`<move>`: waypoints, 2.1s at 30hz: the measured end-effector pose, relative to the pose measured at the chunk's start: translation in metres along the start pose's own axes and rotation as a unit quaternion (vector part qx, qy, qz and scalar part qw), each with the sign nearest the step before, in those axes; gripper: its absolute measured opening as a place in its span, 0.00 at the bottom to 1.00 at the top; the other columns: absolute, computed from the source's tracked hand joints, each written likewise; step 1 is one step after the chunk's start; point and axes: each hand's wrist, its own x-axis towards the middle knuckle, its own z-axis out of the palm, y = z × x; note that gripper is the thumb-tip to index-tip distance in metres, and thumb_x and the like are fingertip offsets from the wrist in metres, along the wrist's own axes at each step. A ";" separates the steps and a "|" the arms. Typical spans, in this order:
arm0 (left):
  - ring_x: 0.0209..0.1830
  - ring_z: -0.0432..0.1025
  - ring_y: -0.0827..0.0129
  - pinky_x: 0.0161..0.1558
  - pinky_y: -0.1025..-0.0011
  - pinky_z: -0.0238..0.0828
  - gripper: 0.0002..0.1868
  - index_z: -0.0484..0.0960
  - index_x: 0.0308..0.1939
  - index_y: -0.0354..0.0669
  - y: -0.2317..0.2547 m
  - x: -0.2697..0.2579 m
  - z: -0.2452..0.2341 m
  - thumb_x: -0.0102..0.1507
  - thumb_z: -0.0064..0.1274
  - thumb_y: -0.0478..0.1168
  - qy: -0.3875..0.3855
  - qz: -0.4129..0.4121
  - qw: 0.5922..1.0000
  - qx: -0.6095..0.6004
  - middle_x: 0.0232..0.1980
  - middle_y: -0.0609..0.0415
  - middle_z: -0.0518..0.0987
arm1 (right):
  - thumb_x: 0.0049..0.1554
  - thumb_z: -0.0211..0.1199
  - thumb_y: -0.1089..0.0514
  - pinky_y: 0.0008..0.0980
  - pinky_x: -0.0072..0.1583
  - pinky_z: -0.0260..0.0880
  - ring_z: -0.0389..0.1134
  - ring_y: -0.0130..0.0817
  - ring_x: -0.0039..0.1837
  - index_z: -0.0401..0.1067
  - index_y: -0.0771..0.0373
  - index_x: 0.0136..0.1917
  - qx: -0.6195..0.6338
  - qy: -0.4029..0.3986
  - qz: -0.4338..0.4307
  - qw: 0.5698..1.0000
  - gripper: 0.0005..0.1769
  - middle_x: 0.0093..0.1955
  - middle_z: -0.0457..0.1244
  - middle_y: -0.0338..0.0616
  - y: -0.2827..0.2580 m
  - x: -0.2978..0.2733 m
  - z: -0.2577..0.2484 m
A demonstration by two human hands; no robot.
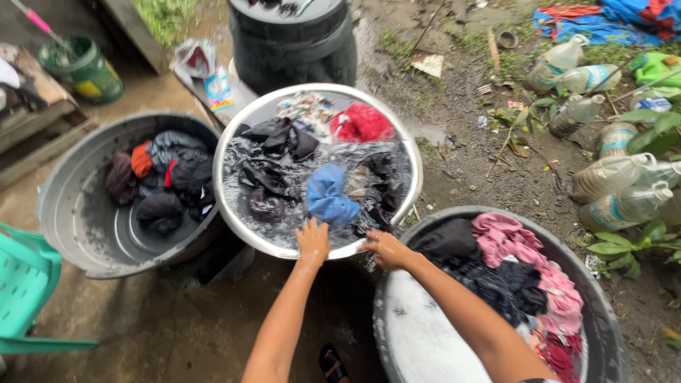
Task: The person washes clothes in a basin of soapy water by hand, scrubbing individual items against each other and themselves.
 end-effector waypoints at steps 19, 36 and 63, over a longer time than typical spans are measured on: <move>0.67 0.64 0.43 0.64 0.49 0.62 0.27 0.77 0.61 0.57 0.257 -0.136 -0.068 0.58 0.60 0.43 -0.081 0.023 0.946 -0.312 0.71 0.42 0.64 | 0.35 0.66 0.68 0.59 0.65 0.51 0.59 0.58 0.69 0.81 0.44 0.58 -0.056 0.223 0.042 0.972 0.37 0.68 0.59 0.67 -0.077 -0.307 -0.113; 0.66 0.65 0.46 0.64 0.47 0.61 0.25 0.77 0.61 0.61 0.303 -0.177 -0.033 0.59 0.60 0.44 -0.111 0.026 0.967 -0.228 0.72 0.43 0.65 | 0.51 0.68 0.63 0.45 0.70 0.57 0.59 0.46 0.69 0.76 0.53 0.62 0.106 0.654 -0.029 0.748 0.24 0.64 0.59 0.49 -0.172 -0.481 -0.309; 0.72 0.56 0.43 0.63 0.48 0.57 0.40 0.68 0.68 0.59 0.332 -0.300 -0.020 0.52 0.66 0.43 -0.389 0.073 0.914 -0.095 0.73 0.40 0.59 | 0.64 0.49 0.61 0.60 0.83 0.42 0.67 0.38 0.64 0.76 0.58 0.50 -0.016 -0.153 0.179 0.972 0.13 0.52 0.69 0.44 -0.096 -0.415 0.095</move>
